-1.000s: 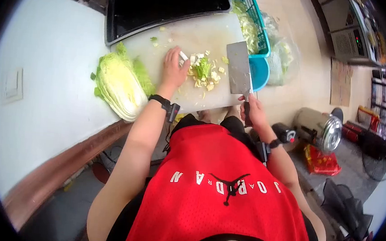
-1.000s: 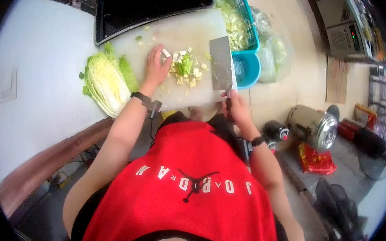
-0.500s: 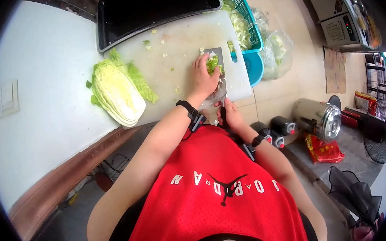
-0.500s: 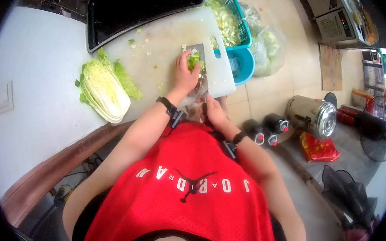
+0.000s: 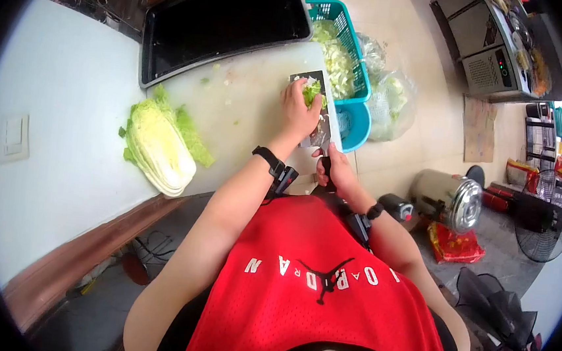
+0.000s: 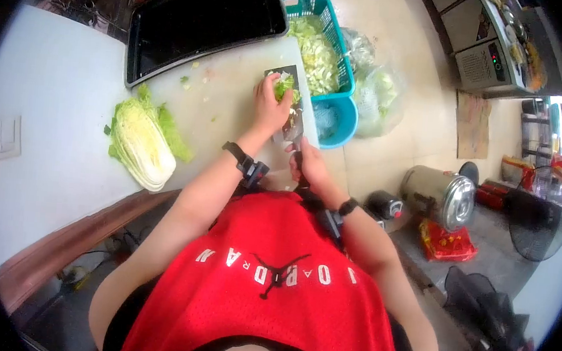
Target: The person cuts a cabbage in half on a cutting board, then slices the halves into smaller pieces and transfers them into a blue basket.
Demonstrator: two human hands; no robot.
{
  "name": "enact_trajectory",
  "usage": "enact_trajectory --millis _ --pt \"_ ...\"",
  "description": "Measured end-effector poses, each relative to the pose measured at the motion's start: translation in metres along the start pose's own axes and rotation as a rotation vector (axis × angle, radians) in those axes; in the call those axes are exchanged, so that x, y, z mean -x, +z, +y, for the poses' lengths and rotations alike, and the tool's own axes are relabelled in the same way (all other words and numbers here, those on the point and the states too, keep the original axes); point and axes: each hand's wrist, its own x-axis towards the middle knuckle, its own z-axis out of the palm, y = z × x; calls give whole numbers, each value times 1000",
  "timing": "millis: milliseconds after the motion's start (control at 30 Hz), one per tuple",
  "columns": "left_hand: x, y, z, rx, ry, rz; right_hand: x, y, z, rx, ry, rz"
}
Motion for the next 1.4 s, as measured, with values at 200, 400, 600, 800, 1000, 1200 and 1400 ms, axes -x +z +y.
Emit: enact_trajectory --millis 200,400,600,800,1000,1200,1400 --pt "-94 46 30 82 -54 -139 -17 -41 -87 -107 23 -13" --pt "-178 44 54 38 53 -2 -68 -68 -188 -202 -53 -100" --pt "-124 -66 34 -36 -98 200 -218 -119 -234 972 -457 477" --pt "20 -209 -6 -446 -628 451 -221 -130 -231 1115 -561 545" --pt "107 -287 -31 -790 -962 645 -225 -159 -200 945 -513 513" --pt "119 -301 -86 -432 -1034 673 -179 -170 -167 652 -369 408" --pt "108 -334 -92 -166 -1192 486 -125 -191 -148 587 -184 360"
